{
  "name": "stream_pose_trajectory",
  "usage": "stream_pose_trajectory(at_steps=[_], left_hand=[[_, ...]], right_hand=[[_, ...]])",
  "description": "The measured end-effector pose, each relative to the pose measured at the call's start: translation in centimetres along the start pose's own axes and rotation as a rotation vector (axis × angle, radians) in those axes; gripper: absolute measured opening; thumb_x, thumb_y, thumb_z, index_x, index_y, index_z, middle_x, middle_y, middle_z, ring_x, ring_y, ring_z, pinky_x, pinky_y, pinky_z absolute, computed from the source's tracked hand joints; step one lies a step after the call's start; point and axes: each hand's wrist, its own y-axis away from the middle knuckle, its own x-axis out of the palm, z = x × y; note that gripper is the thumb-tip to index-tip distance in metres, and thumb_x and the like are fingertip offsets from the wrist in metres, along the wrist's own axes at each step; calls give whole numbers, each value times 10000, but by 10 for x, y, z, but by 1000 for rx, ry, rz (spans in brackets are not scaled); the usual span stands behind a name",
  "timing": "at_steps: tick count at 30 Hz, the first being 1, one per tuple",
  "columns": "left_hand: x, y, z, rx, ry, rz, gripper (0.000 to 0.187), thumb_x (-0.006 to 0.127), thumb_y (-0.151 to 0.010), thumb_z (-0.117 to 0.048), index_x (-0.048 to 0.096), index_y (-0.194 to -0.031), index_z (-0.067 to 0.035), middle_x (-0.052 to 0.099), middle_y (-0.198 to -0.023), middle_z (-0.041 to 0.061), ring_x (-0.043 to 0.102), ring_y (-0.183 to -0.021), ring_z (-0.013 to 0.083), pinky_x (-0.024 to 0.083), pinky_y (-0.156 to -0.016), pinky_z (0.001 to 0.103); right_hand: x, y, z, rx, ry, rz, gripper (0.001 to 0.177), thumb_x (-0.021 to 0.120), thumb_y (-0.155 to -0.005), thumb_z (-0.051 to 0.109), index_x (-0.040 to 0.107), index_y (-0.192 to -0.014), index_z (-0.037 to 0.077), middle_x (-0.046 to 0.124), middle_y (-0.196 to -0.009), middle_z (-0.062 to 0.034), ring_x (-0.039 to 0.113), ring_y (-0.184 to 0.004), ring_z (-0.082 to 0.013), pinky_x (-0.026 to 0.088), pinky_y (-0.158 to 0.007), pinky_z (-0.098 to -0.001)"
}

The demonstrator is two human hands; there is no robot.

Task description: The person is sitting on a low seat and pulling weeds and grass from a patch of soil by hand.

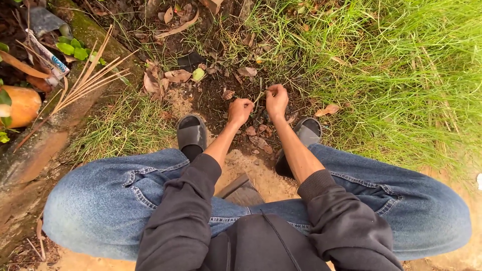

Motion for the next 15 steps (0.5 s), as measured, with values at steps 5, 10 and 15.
stream_pose_trajectory(at_steps=[5,10,15], left_hand=[[-3,-10,12,8,-89,37,178,620,-968,-170,791,-973,-122,770,-767,56,738,-818,276,590,-788,418],[-10,-18,24,100,-121,80,171,606,-980,-130,770,-983,-84,760,-761,81,729,-807,288,580,-777,424],[-10,-13,24,143,-238,133,208,592,-984,-147,756,-896,-53,739,-771,155,713,-787,374,551,-725,477]], right_hand=[[-4,71,74,-741,885,289,421,559,-883,-141,694,-1229,57,644,-1255,-148,670,-1158,-351,600,-935,-444],[-2,12,-32,-690,1003,454,273,599,-944,82,698,-1197,106,716,-1136,-112,724,-1019,-361,618,-829,-470],[1,4,-46,-594,964,476,211,609,-955,194,733,-1122,153,764,-1023,-90,733,-1000,-345,614,-818,-470]])
